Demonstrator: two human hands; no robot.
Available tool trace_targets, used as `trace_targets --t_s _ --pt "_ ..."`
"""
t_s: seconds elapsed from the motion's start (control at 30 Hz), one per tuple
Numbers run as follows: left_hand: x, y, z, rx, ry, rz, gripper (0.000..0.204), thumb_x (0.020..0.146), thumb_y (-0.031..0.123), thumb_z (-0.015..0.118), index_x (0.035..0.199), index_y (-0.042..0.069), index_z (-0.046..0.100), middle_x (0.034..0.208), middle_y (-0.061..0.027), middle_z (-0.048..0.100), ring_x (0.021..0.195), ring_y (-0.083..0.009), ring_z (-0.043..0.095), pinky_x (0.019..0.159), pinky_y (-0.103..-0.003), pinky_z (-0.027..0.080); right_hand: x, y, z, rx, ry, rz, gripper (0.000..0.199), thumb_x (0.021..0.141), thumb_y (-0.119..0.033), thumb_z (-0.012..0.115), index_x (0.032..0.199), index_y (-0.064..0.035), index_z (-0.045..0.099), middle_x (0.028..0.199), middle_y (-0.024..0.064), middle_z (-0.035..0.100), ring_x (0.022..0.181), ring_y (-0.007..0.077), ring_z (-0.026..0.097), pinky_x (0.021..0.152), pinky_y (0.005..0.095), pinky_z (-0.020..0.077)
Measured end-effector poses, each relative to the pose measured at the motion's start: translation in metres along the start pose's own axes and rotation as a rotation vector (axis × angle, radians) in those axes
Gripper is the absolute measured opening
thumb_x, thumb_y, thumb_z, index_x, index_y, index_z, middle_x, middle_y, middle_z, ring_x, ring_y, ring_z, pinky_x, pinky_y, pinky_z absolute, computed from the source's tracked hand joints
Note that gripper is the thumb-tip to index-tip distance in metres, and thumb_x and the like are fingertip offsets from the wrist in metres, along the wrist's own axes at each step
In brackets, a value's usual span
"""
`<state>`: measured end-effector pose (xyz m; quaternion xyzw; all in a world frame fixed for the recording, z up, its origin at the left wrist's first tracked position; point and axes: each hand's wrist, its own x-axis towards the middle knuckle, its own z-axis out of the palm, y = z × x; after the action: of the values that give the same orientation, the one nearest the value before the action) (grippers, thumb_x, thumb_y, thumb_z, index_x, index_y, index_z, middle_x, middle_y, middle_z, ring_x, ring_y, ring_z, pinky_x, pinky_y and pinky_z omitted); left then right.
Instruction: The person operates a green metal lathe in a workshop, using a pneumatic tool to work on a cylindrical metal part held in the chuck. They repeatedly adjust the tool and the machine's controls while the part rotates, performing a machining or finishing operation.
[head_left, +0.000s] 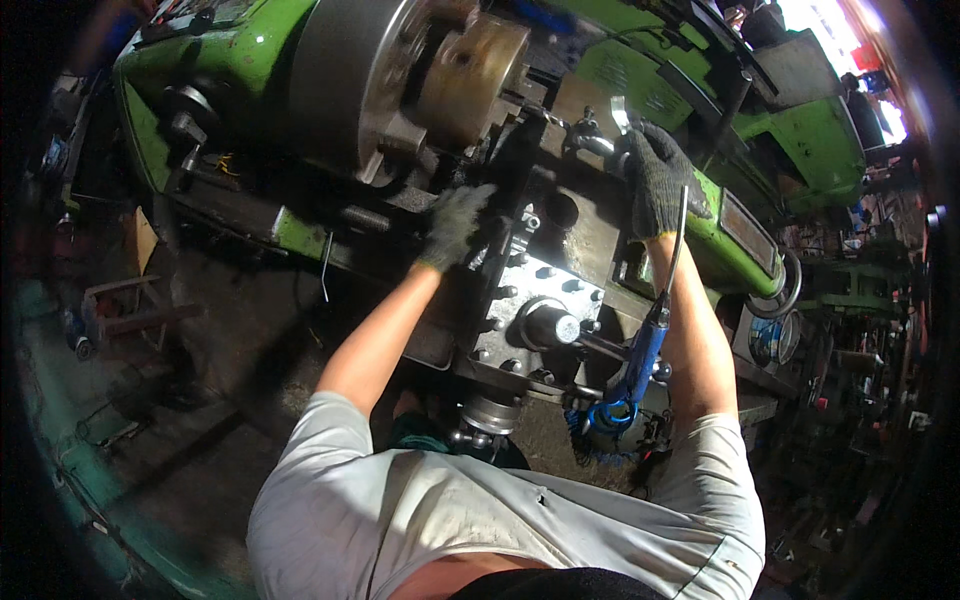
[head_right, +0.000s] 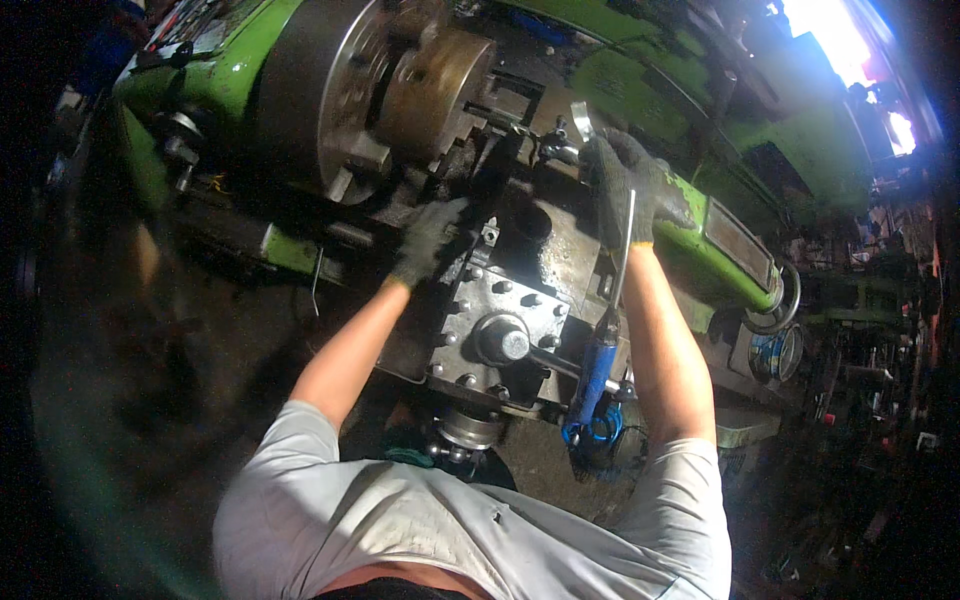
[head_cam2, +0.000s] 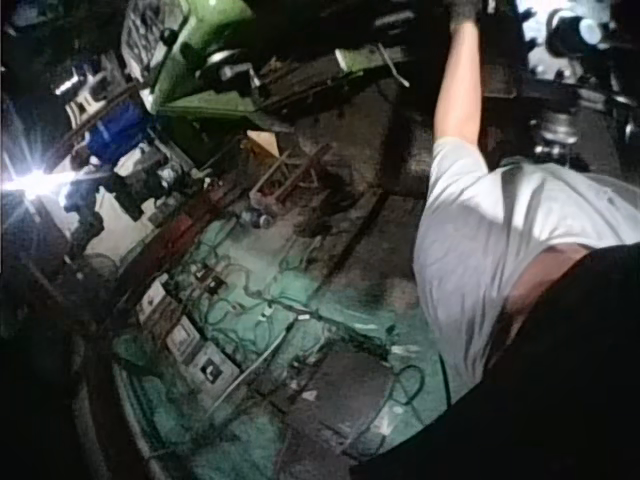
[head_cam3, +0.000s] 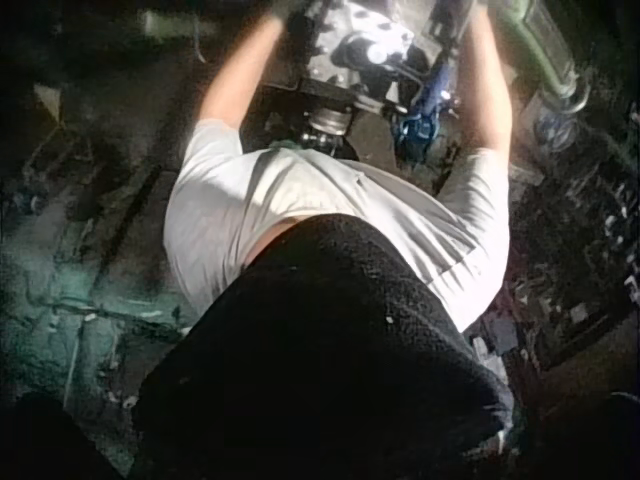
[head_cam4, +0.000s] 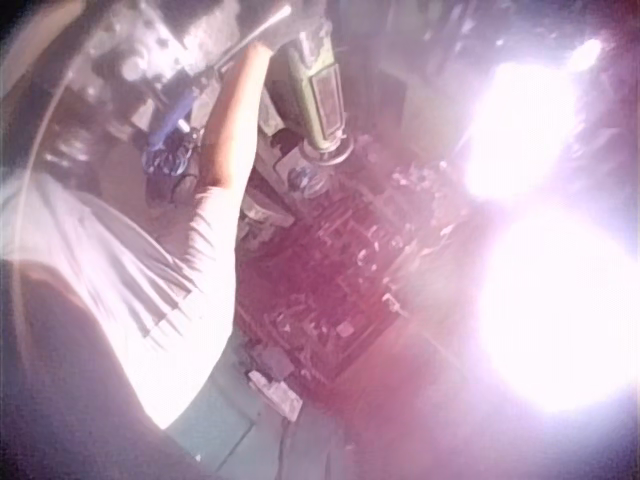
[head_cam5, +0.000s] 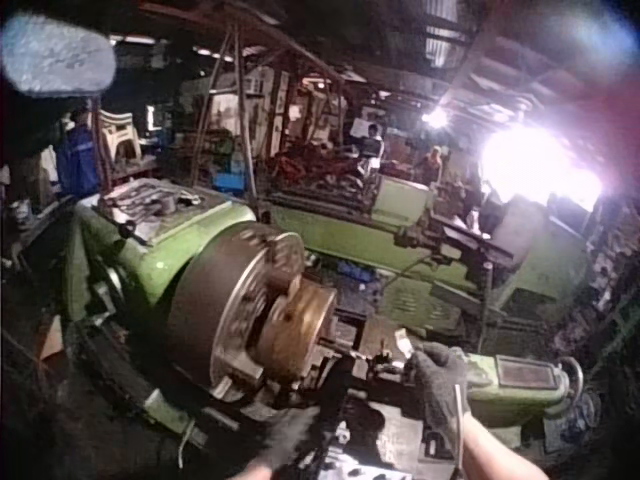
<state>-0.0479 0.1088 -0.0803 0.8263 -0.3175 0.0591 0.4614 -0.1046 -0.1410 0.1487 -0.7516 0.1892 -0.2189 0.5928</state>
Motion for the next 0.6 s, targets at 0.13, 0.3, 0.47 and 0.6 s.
trace_targets --t_s 0.13,0.3,0.47,0.6 --pt "-0.089 -0.027 -0.052 0.104 0.286 -0.313 0.045 0.089 0.035 0.077 0.122 0.005 0.069 0.114 -0.0186 0.069 0.107 -0.0388 0.064 0.095 -0.048 0.049 0.021 -0.006 0.015 -0.263 -0.003 -0.041 0.034 0.098 -0.026 0.069 0.119 -0.0004 0.073 0.097 0.0094 0.076 0.077 0.0128 0.066 0.069 0.0263 0.0514" --pt "-0.163 -0.073 -0.116 0.634 -0.020 -0.865 0.056 0.097 0.049 0.059 0.133 0.007 0.062 0.130 -0.0244 0.065 0.122 -0.0447 0.058 0.106 -0.052 0.044 0.034 0.017 0.021 -0.228 -0.017 -0.085 0.030 0.095 -0.018 0.071 0.120 -0.0011 0.074 0.108 0.0106 0.077 0.093 0.0172 0.071 0.083 0.0302 0.0547" --pt "-0.291 -0.211 -0.100 0.857 0.269 -0.595 0.053 0.098 0.043 0.059 0.134 0.004 0.061 0.137 -0.0267 0.060 0.127 -0.0461 0.056 0.105 -0.054 0.045 0.006 0.003 0.030 -0.355 -0.144 -0.312 0.030 0.092 -0.009 0.070 0.121 -0.0003 0.073 0.113 0.0127 0.076 0.098 0.0203 0.073 0.091 0.0317 0.0549" --pt "-0.298 -0.241 -0.098 0.512 -0.108 -1.204 0.067 0.101 0.052 0.045 0.149 0.004 0.049 0.151 -0.0281 0.048 0.138 -0.0463 0.047 0.115 -0.051 0.038 0.011 0.035 0.011 -0.504 -0.113 -0.446 0.030 0.090 -0.006 0.068 0.119 -0.0010 0.073 0.113 0.0140 0.076 0.103 0.0202 0.072 0.093 0.0325 0.0547"
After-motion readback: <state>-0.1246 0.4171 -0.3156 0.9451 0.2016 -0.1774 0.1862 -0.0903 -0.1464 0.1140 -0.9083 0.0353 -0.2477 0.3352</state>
